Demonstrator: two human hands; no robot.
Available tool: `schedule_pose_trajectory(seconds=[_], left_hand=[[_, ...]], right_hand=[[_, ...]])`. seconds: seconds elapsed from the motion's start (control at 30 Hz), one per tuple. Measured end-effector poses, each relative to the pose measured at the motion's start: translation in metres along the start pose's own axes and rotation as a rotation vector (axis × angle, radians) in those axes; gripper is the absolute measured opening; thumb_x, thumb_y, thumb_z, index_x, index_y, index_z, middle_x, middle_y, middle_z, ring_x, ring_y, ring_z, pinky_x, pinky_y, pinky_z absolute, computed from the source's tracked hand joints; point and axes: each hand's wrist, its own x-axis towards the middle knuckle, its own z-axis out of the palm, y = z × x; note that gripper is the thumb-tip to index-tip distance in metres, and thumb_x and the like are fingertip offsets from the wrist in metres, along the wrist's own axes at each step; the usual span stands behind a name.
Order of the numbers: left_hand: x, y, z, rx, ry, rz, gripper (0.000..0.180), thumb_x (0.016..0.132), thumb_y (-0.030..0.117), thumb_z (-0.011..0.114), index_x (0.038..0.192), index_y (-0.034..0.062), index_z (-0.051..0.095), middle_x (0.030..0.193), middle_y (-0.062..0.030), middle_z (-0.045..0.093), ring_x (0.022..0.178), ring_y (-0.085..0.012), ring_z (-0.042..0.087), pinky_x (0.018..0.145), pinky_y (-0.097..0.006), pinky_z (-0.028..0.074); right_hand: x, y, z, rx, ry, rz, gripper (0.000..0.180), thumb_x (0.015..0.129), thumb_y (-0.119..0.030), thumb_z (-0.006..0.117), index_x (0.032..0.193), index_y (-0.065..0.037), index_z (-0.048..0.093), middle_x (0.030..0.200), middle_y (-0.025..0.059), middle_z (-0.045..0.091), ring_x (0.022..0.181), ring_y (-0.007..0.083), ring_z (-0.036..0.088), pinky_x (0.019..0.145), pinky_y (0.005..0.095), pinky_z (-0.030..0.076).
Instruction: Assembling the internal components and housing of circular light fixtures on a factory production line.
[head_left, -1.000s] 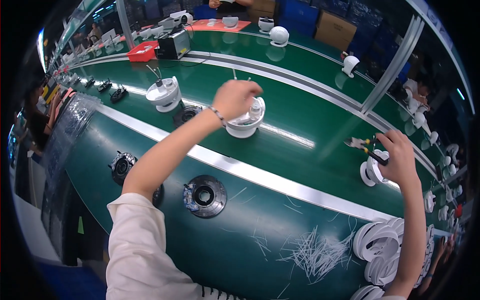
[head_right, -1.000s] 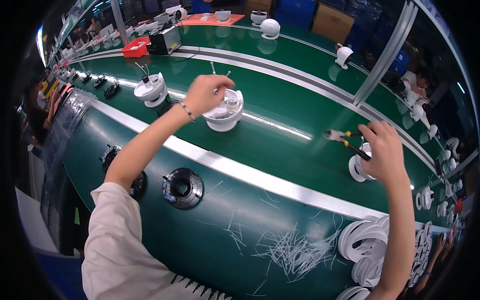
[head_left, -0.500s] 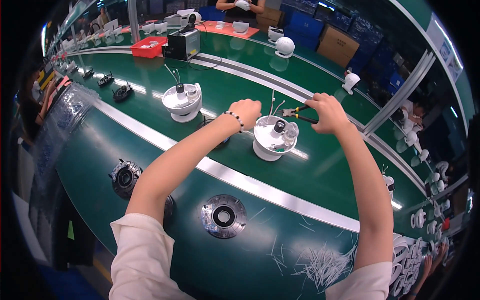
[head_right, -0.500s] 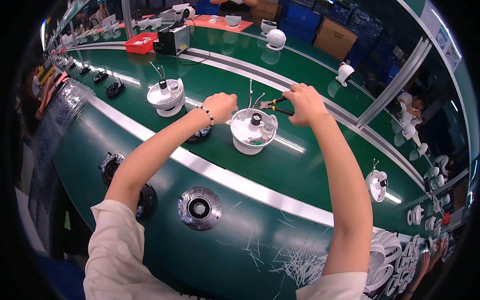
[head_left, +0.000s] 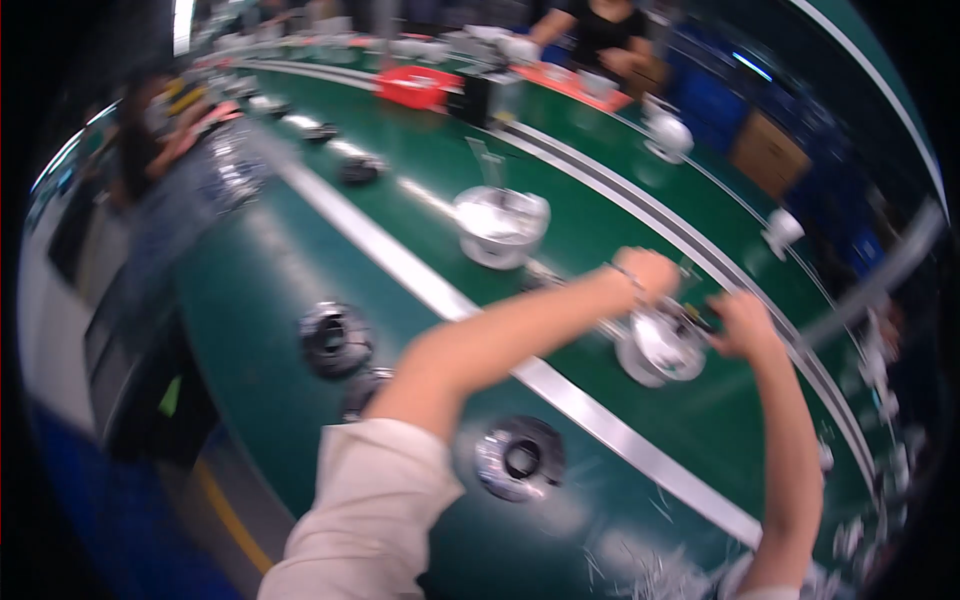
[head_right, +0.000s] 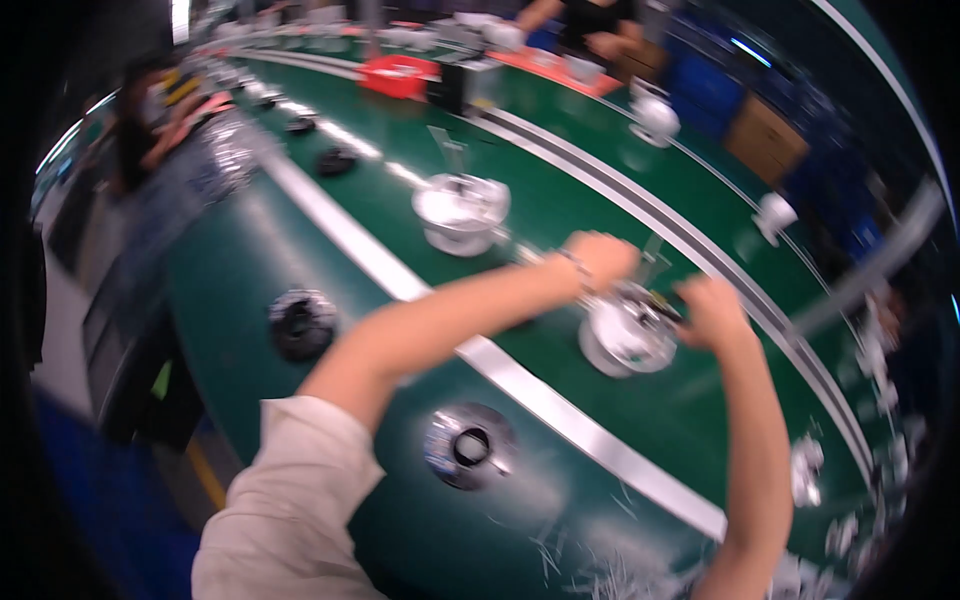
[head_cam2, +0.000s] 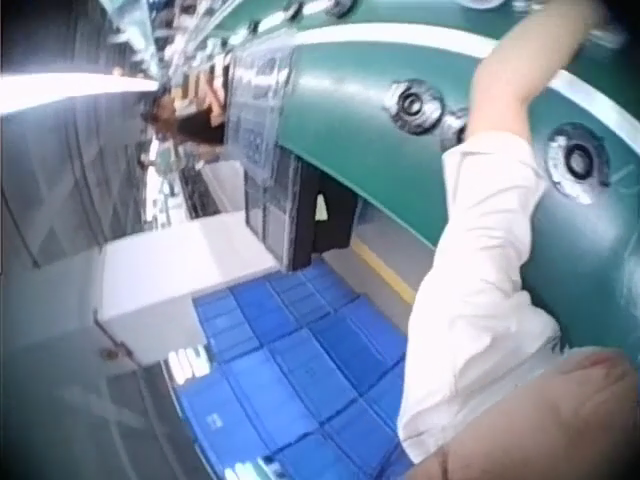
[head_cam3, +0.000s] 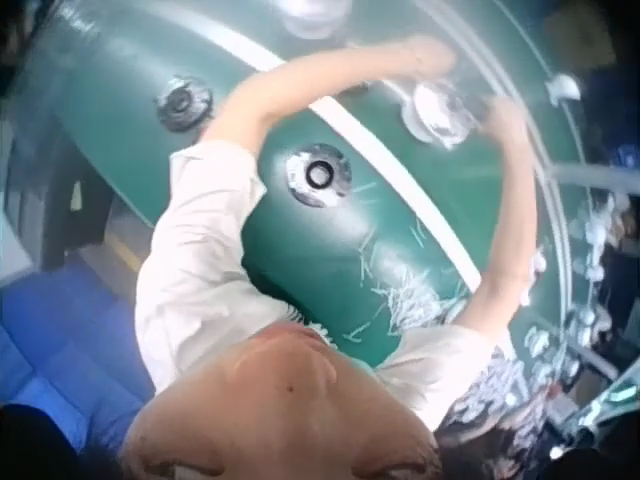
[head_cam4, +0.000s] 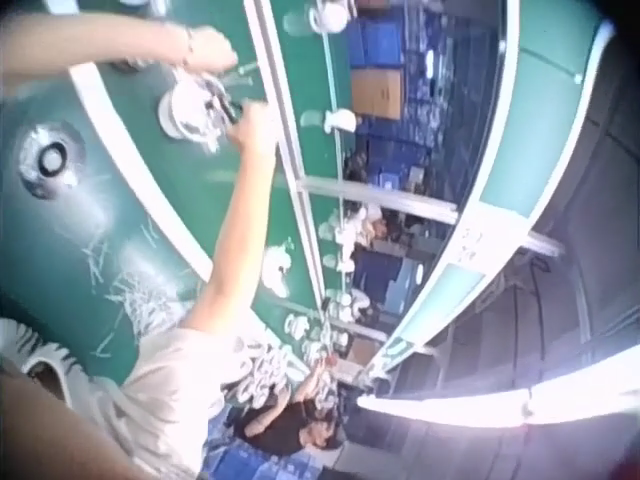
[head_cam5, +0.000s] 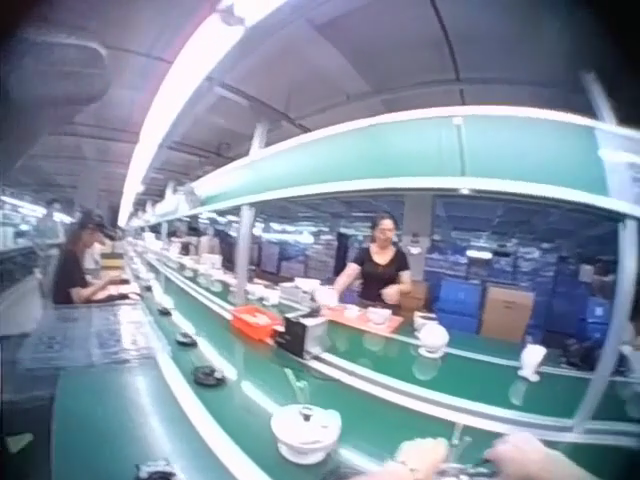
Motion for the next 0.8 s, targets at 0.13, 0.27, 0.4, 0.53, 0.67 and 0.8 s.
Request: schedule_pose_trajectory(seconds=[0.13,0.27,0.4,0.53,0.67,0.8], left_hand=[[-0.017,0.019,0.000,-0.237,0.398,0.183,0.008,0.071,0.013,0.055,0.076,0.0075,0.053,0.068,-0.0121,0.059,0.066,-0.0296,0.060,0.057,-0.039,0.048],[-0.097,0.056,-0.012,-0.464,0.340,0.714,0.016,0.070,0.017,0.058,0.083,0.0086,0.055,0.066,-0.0104,0.057,0.061,-0.0278,0.058,0.052,-0.038,0.045],[-0.123,0.028,-0.011,-0.339,0.097,0.430,0.043,0.066,0.025,0.064,0.106,0.0126,0.052,0.076,-0.0129,0.059,0.070,-0.0317,0.058,0.058,-0.040,0.047],[-0.126,-0.032,0.030,0.019,0.075,0.150,0.062,0.064,0.032,0.068,0.117,0.0119,0.043,0.113,-0.0149,0.047,0.101,-0.0303,0.048,0.069,-0.043,0.045],[-0.121,-0.031,0.051,0.025,-0.135,0.005,0.065,0.061,0.037,0.068,0.116,0.0125,0.043,0.120,-0.0147,0.037,0.105,-0.0372,0.041,0.076,-0.046,0.044],[-0.109,-0.030,0.050,0.123,-0.130,0.014,0.042,0.068,0.028,0.063,0.105,0.0115,0.052,0.108,-0.0123,0.049,0.096,-0.0305,0.050,0.075,-0.039,0.047]], right_hand=[[-0.042,0.022,-0.008,0.103,0.154,0.140,0.030,0.048,-0.007,0.062,0.078,-0.004,0.057,0.066,0.0124,0.052,0.068,0.0306,0.053,0.060,0.0385,0.042],[-0.081,0.027,-0.033,0.176,0.438,0.306,0.035,0.054,-0.001,0.060,0.088,0.001,0.054,0.074,0.0153,0.053,0.070,0.0320,0.053,0.064,0.0360,0.042],[-0.151,0.018,-0.049,0.147,0.546,0.218,0.042,0.061,0.001,0.059,0.102,0.001,0.050,0.086,0.0173,0.053,0.076,0.0348,0.052,0.067,0.0356,0.041],[-0.228,-0.046,-0.079,0.257,0.591,0.249,0.045,0.057,0.002,0.060,0.101,0.001,0.052,0.093,0.0173,0.054,0.081,0.0317,0.054,0.075,0.0354,0.041],[-0.253,-0.137,-0.132,0.236,0.553,0.426,0.025,0.065,-0.003,0.067,0.090,0.001,0.062,0.079,0.0133,0.060,0.063,0.0219,0.058,0.057,0.0290,0.047],[-0.285,-0.163,-0.142,0.070,0.457,0.508,0.022,0.066,-0.013,0.068,0.085,-0.001,0.062,0.074,0.0113,0.061,0.058,0.0231,0.056,0.056,0.0325,0.045]])
